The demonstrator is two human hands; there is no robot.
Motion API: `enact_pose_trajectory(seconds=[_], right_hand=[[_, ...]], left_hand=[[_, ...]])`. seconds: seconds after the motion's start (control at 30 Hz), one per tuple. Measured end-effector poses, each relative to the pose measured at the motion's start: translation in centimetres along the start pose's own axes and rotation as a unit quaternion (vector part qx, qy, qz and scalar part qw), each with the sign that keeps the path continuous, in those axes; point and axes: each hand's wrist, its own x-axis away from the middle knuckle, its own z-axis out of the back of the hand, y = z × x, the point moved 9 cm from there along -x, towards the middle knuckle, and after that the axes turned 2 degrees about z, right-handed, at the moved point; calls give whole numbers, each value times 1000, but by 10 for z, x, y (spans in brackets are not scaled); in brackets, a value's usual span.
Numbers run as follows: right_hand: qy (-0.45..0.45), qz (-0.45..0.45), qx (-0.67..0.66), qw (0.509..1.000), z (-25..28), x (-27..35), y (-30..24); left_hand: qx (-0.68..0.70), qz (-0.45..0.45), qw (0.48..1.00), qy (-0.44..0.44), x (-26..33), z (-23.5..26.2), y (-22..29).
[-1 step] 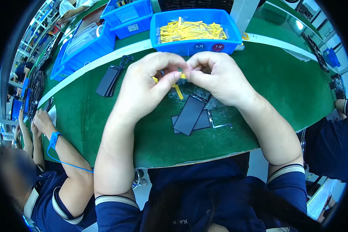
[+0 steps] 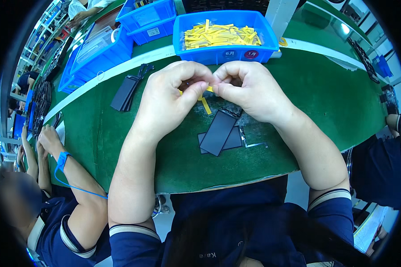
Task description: The person attaches adhesive tape strips onto the edges of battery components by hand, peeling and smoothing the strips onto each unit.
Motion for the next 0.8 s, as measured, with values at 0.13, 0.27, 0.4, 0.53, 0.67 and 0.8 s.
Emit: enact_pose_trajectory(seconds=[0.13, 0.27, 0.4, 0.53, 0.67, 0.8], right_hand=[[41, 11, 45, 998, 10, -3, 5], [39, 8, 92, 995, 15, -5, -2], [56, 17, 161, 985, 25, -3, -4], [105, 84, 173, 976, 36, -3, -11], [95, 73, 195, 974, 36, -2, -15], [122, 115, 203, 965, 42, 2, -28]], left_hand=[[-61, 149, 987, -9, -2, 3, -48], [-321, 70, 944, 9, -3, 7, -57], [-368, -32, 924, 95, 3, -1, -3], [-285, 57, 946, -145, 26, -59, 12], [-270, 7, 950, -157, 31, -66, 16], [-234, -13, 955, -184, 33, -65, 26]])
